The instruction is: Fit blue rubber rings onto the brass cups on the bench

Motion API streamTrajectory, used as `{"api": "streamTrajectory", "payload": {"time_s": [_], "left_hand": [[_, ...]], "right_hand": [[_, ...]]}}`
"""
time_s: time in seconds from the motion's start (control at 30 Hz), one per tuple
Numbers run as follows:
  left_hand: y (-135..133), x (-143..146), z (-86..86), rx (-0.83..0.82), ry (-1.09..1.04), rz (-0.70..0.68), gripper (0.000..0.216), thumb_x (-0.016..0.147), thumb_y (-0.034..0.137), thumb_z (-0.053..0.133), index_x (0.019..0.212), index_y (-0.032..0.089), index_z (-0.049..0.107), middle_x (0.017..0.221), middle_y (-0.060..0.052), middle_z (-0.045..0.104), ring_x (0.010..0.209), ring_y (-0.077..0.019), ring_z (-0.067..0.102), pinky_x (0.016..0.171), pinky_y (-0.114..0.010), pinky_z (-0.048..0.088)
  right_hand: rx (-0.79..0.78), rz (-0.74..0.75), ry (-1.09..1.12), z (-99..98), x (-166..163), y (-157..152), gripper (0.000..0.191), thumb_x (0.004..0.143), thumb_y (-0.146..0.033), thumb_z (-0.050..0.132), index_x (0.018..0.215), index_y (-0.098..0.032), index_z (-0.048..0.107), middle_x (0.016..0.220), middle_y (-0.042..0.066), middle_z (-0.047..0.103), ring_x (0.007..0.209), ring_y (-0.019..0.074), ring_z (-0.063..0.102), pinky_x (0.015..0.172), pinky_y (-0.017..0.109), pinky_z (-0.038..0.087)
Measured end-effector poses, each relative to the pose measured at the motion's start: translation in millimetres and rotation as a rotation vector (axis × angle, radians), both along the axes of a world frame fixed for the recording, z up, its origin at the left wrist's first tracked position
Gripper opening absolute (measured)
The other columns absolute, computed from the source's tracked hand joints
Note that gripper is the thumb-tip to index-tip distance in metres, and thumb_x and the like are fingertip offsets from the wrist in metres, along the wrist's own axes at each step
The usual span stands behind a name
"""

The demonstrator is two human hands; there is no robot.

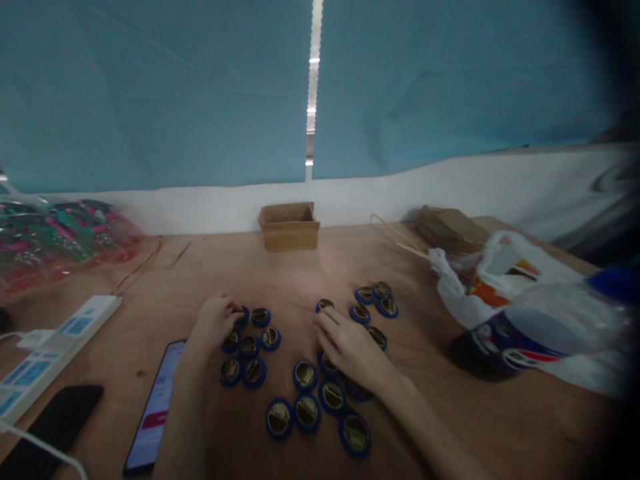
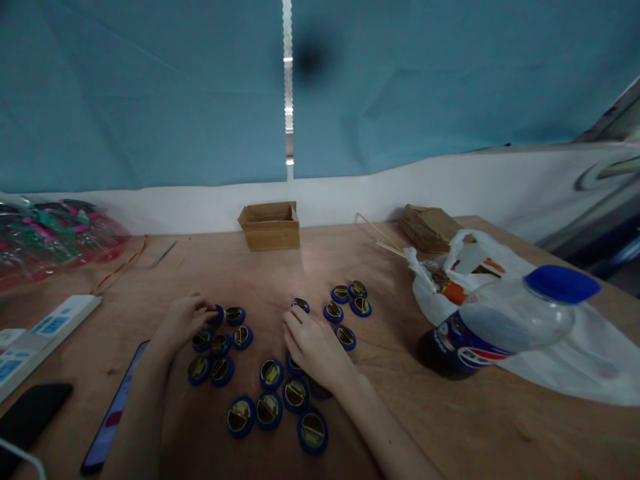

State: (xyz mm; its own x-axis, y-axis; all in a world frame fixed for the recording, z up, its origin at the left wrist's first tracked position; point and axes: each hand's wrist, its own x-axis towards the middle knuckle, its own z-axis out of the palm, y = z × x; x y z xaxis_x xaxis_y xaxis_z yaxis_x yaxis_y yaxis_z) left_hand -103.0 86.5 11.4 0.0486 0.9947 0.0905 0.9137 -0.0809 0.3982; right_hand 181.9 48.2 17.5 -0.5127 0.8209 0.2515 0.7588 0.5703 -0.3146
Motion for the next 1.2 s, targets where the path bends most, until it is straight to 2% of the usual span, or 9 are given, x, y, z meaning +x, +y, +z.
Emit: {"api": "streamTrajectory", "payload": {"time_s": [0.13, 0.27, 0.37, 0.5, 0.6, 0.7, 0.83, 0.97, 1.2], "left_hand": [[-0.9, -2.3, 4.2, 0.073, -0.044, 0.005, 0.012, 0.081, 0.019, 0.054, 0.077, 0.017, 0.065, 0.084, -0.006, 0.065, 0.081, -0.0199, 0.062, 0.073, -0.029, 0.046], [-5.6, 6.9, 16.3, 0.307, -0.098, -0.001, 0.008, 0.083, 0.021, 0.057, 0.079, 0.020, 0.064, 0.084, -0.003, 0.067, 0.081, -0.0200, 0.063, 0.073, -0.029, 0.047], [-13.2, 30.3, 30.8, 0.407, -0.130, -0.123, 0.007, 0.084, 0.019, 0.057, 0.085, 0.021, 0.064, 0.088, -0.003, 0.069, 0.084, -0.0190, 0.063, 0.075, -0.029, 0.048], [-28.4, 76.2, 46.7, 0.478, -0.067, -0.298, 0.009, 0.085, 0.014, 0.055, 0.086, 0.019, 0.063, 0.091, -0.005, 0.070, 0.087, -0.0206, 0.064, 0.081, -0.034, 0.048], [-39.3, 103.0, 48.3, 0.578, -0.052, -0.453, 0.011, 0.085, 0.011, 0.052, 0.085, 0.018, 0.061, 0.094, -0.006, 0.071, 0.089, -0.0212, 0.065, 0.081, -0.036, 0.048], [-47.1, 114.0, 42.5, 0.640, -0.061, -0.499, 0.014, 0.086, 0.010, 0.050, 0.091, 0.017, 0.061, 0.099, -0.008, 0.071, 0.095, -0.0230, 0.065, 0.081, -0.038, 0.049], [-52.5, 114.8, 29.9, 0.615, -0.144, -0.469, 0.017, 0.087, 0.010, 0.050, 0.097, 0.019, 0.060, 0.109, -0.007, 0.068, 0.106, -0.0214, 0.061, 0.088, -0.036, 0.049], [-52.6, 115.5, 16.6, 0.527, -0.381, -0.327, 0.014, 0.087, 0.012, 0.050, 0.090, 0.021, 0.061, 0.112, -0.006, 0.066, 0.102, -0.0175, 0.063, 0.086, -0.030, 0.051], [-51.7, 119.1, 5.0, 0.215, -0.753, -0.253, 0.011, 0.087, 0.017, 0.052, 0.087, 0.021, 0.062, 0.116, -0.007, 0.062, 0.114, -0.0205, 0.056, 0.091, -0.031, 0.048]], "right_hand": [[0.000, 0.005, 0.009, 1.2, -1.8, -1.3, 0.016, 0.091, -0.014, 0.039, 0.091, -0.017, 0.055, 0.094, 0.007, 0.059, 0.081, 0.0193, 0.059, 0.069, 0.031, 0.048], [0.009, 0.001, 0.089, 3.5, -4.6, -5.2, 0.016, 0.090, -0.013, 0.040, 0.092, -0.017, 0.056, 0.094, 0.008, 0.059, 0.083, 0.0201, 0.059, 0.071, 0.032, 0.047], [-0.017, -0.045, 0.277, 7.1, -8.9, -11.2, 0.016, 0.092, -0.016, 0.040, 0.091, -0.018, 0.056, 0.089, 0.006, 0.060, 0.081, 0.0189, 0.059, 0.072, 0.032, 0.047], [-0.204, -0.125, 0.610, 13.4, -15.9, -19.9, 0.016, 0.093, -0.028, 0.045, 0.105, -0.020, 0.052, 0.084, 0.003, 0.062, 0.072, 0.0158, 0.060, 0.061, 0.026, 0.048], [-0.324, -0.160, 0.776, 15.1, -17.3, -22.6, 0.025, 0.093, -0.032, 0.045, 0.114, -0.019, 0.047, 0.086, 0.004, 0.063, 0.072, 0.0157, 0.062, 0.056, 0.024, 0.049], [-0.308, -0.176, 0.777, 14.8, -13.6, -22.1, 0.024, 0.092, -0.028, 0.046, 0.113, -0.019, 0.050, 0.082, 0.004, 0.063, 0.070, 0.0160, 0.062, 0.059, 0.025, 0.049], [-0.267, -0.138, 0.727, 15.3, -8.3, -21.7, 0.029, 0.090, -0.020, 0.046, 0.118, -0.020, 0.049, 0.088, 0.004, 0.065, 0.072, 0.0156, 0.063, 0.061, 0.025, 0.049], [-0.267, -0.134, 0.704, 13.4, -9.0, -21.7, 0.030, 0.088, -0.019, 0.046, 0.117, -0.021, 0.051, 0.083, 0.003, 0.064, 0.072, 0.0155, 0.064, 0.059, 0.024, 0.049], [-0.286, -0.169, 0.684, 4.3, -11.3, -17.2, 0.024, 0.087, -0.019, 0.047, 0.109, -0.018, 0.056, 0.075, 0.002, 0.064, 0.065, 0.0143, 0.062, 0.055, 0.023, 0.048]]}}
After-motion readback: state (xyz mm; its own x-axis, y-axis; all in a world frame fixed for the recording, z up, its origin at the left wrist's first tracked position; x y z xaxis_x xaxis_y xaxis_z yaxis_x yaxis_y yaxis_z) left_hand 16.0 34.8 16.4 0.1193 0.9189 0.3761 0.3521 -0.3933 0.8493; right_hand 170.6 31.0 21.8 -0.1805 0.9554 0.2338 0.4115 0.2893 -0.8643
